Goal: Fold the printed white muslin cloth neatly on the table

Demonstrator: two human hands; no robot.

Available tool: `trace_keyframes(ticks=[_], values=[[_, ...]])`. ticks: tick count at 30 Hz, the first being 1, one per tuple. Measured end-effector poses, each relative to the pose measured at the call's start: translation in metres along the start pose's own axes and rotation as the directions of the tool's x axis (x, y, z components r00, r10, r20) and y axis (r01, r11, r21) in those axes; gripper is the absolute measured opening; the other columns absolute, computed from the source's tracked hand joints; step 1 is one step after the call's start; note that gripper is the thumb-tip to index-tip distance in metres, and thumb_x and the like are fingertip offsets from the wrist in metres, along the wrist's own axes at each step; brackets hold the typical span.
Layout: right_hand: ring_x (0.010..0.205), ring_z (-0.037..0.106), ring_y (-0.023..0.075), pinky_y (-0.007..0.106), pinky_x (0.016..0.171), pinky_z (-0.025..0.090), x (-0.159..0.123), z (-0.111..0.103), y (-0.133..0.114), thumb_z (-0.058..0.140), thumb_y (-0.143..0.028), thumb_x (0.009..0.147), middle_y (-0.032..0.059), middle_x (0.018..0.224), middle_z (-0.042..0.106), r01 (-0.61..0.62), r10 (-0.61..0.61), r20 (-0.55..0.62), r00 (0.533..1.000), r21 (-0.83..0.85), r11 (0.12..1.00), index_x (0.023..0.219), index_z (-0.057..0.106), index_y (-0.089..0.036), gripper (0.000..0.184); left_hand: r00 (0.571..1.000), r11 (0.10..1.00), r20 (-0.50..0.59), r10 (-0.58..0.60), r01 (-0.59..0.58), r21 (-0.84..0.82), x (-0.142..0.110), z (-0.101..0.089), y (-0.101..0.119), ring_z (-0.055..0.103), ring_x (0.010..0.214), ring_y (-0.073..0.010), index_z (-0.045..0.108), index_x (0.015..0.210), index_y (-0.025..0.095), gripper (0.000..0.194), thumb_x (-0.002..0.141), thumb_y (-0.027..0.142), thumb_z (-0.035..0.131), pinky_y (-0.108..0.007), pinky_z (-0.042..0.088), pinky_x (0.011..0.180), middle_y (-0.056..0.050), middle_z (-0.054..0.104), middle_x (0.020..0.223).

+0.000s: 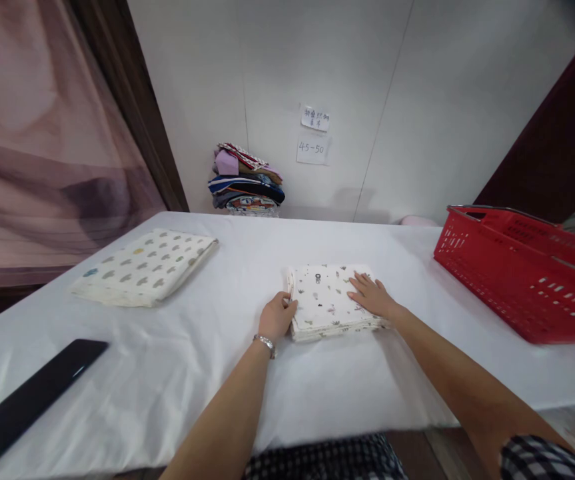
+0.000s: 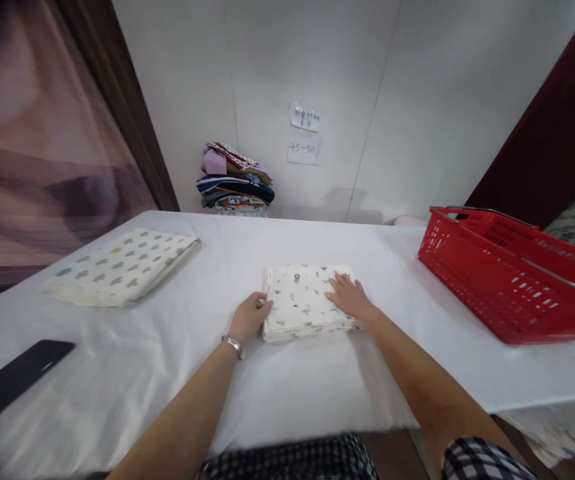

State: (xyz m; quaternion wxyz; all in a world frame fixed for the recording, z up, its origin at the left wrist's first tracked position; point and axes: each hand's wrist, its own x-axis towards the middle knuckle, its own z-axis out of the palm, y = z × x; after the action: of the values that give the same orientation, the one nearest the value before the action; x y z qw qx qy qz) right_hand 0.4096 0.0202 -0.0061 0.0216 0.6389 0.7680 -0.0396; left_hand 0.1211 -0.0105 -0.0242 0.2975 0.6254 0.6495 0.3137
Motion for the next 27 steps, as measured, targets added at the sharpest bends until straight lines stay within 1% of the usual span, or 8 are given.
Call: trace_keyframes(ticks=[6,10,13,17,20,22,24,27], values=[[0.134,0.012,0.0262,0.051,0.104,0.014,0.017,-0.013,-0.005,0.024,-0.053,0.086,0.0059,0.147,0.018,0.007,-0.007,0.026,1.0,-0.012,1.0,0.135,0.03,-0.026,0.057,1.0,1.0,0.002,-0.015,0.014,0.024,0.0,0.0,0.001,0.056,0.064,-0.0124,0.057,0.092,0.024,0.021,0.077,0.036,0.05,-0.022,0.034,0.056,0.003,0.062,0.067],[0.135,0.008,0.0258,0.049,0.105,0.012,0.039,-0.027,-0.044,0.023,-0.055,0.086,0.0067,0.148,0.011,0.151,-0.155,0.07,0.985,0.068,0.986,0.14,0.02,-0.024,0.062,1.0,0.999,-0.007,-0.012,0.012,0.037,0.0,0.0,0.001,0.055,0.062,-0.0122,0.056,0.092,0.023,0.021,0.077,0.036,0.05,-0.022,0.033,0.054,0.004,0.06,0.065],[0.135,0.005,0.0253,0.046,0.106,0.009,0.055,-0.025,-0.074,0.022,-0.056,0.086,0.0057,0.149,0.009,0.273,-0.277,0.031,0.96,0.097,0.957,0.14,0.019,-0.024,0.064,1.0,0.999,-0.01,-0.015,0.015,0.03,0.0,0.0,0.001,0.054,0.061,-0.0116,0.056,0.091,0.023,0.019,0.077,0.035,0.05,-0.021,0.033,0.054,0.004,0.06,0.064],[0.135,0.008,0.0248,0.047,0.105,0.009,0.069,-0.013,-0.091,0.024,-0.054,0.087,0.0071,0.148,0.013,0.343,-0.345,0.01,0.938,0.093,0.935,0.138,0.026,-0.022,0.061,1.0,1.0,-0.012,-0.016,0.016,0.021,-0.001,0.001,0.002,0.054,0.061,-0.0107,0.056,0.091,0.023,0.018,0.077,0.033,0.05,-0.021,0.033,0.055,0.004,0.06,0.064],[0.132,0.018,0.0252,0.043,0.103,0.016,0.074,-0.014,-0.095,0.032,-0.048,0.087,0.0088,0.144,0.026,0.371,-0.363,-0.083,0.928,0.108,0.922,0.129,0.042,-0.021,0.051,1.0,1.0,-0.016,-0.008,0.008,0.023,-0.001,0.002,0.002,0.053,0.059,-0.0102,0.055,0.09,0.023,0.017,0.077,0.033,0.05,-0.02,0.032,0.054,0.004,0.059,0.063],[0.122,0.036,0.0233,0.036,0.097,0.027,0.075,-0.02,-0.1,0.036,-0.04,0.087,0.0096,0.13,0.047,0.371,-0.346,-0.168,0.923,0.148,0.917,0.112,0.057,-0.02,0.039,1.0,1.0,-0.019,-0.003,0.003,0.021,0.0,0.003,0.001,0.052,0.059,-0.0102,0.055,0.089,0.023,0.016,0.077,0.033,0.05,-0.02,0.031,0.053,0.004,0.059,0.062],[0.099,0.054,0.0191,0.028,0.084,0.037,0.076,-0.025,-0.11,0.037,-0.035,0.086,0.008,0.103,0.064,0.308,-0.272,-0.175,0.946,0.236,0.922,0.092,0.064,-0.018,0.033,1.0,1.0,-0.018,-0.007,0.007,0.024,0.0,0.003,0.001,0.052,0.059,-0.0105,0.055,0.089,0.023,0.016,0.077,0.032,0.05,-0.021,0.031,0.053,0.004,0.058,0.062],[0.066,0.058,0.0135,0.022,0.062,0.039,0.079,-0.029,-0.128,0.041,-0.038,0.084,0.0032,0.07,0.066,0.167,-0.148,-0.079,0.986,0.391,0.905,0.073,0.065,-0.016,0.034,1.0,0.999,-0.012,-0.015,0.016,0.034,-0.001,0.003,0.001,0.053,0.059,-0.0108,0.056,0.089,0.023,0.016,0.078,0.032,0.05,-0.021,0.03,0.053,0.004,0.059,0.063]])
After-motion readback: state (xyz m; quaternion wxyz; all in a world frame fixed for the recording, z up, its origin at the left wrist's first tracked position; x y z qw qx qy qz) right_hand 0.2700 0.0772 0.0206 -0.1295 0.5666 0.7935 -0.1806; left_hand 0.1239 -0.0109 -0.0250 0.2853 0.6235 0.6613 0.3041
